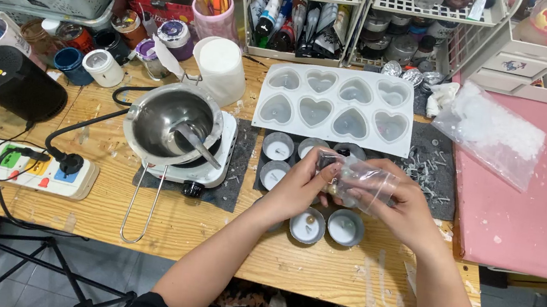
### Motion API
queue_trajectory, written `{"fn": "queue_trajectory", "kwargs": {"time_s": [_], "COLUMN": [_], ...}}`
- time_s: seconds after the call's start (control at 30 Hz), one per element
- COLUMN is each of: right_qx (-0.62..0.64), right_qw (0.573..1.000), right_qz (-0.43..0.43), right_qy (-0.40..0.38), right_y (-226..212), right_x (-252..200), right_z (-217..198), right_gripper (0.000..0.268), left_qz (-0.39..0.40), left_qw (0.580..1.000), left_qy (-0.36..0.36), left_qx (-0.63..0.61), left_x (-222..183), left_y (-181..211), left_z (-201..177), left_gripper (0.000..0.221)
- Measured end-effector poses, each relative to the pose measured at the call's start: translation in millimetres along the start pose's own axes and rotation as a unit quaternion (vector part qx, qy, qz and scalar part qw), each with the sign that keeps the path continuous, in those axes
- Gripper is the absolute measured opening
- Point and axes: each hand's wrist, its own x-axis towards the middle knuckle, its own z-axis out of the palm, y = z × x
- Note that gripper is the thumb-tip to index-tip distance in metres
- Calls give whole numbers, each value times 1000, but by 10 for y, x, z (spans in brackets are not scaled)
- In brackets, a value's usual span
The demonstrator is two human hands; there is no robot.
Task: Placing decorative beads and objects into candle containers using tweezers.
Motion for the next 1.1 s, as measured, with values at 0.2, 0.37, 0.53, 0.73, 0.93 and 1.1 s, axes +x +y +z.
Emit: {"fn": "queue_trajectory", "kwargs": {"time_s": [0.2, 0.37, 0.53, 0.73, 0.93, 1.1], "right_qx": [0, -25, -35, -61, -82, -71], "right_qw": [999, 1000, 996, 997, 993, 996], "right_qz": [13, -7, -25, -17, -26, 55], "right_qy": [-43, 4, 82, 37, 85, 12], "right_y": [-31, -66, 92, -195, -83, -37], "right_x": [-5, -9, -48, 55, -9, -21], "right_z": [-63, -24, 38, 41, 38, -50], "right_gripper": [26, 30, 29, 32, 32, 33], "left_qz": [-29, 5, 14, 2, 21, -49], "left_qw": [999, 1000, 999, 1000, 999, 982], "left_qy": [-22, 0, 11, 10, 21, 31], "left_qx": [-14, 12, -27, -4, -38, -182], "left_x": [-29, -6, 30, 59, 66, 82], "left_y": [136, 6, -98, -275, -343, -338], "left_z": [41, 28, -6, -25, -1, 3], "left_gripper": [33, 32, 28, 23, 21, 24]}}
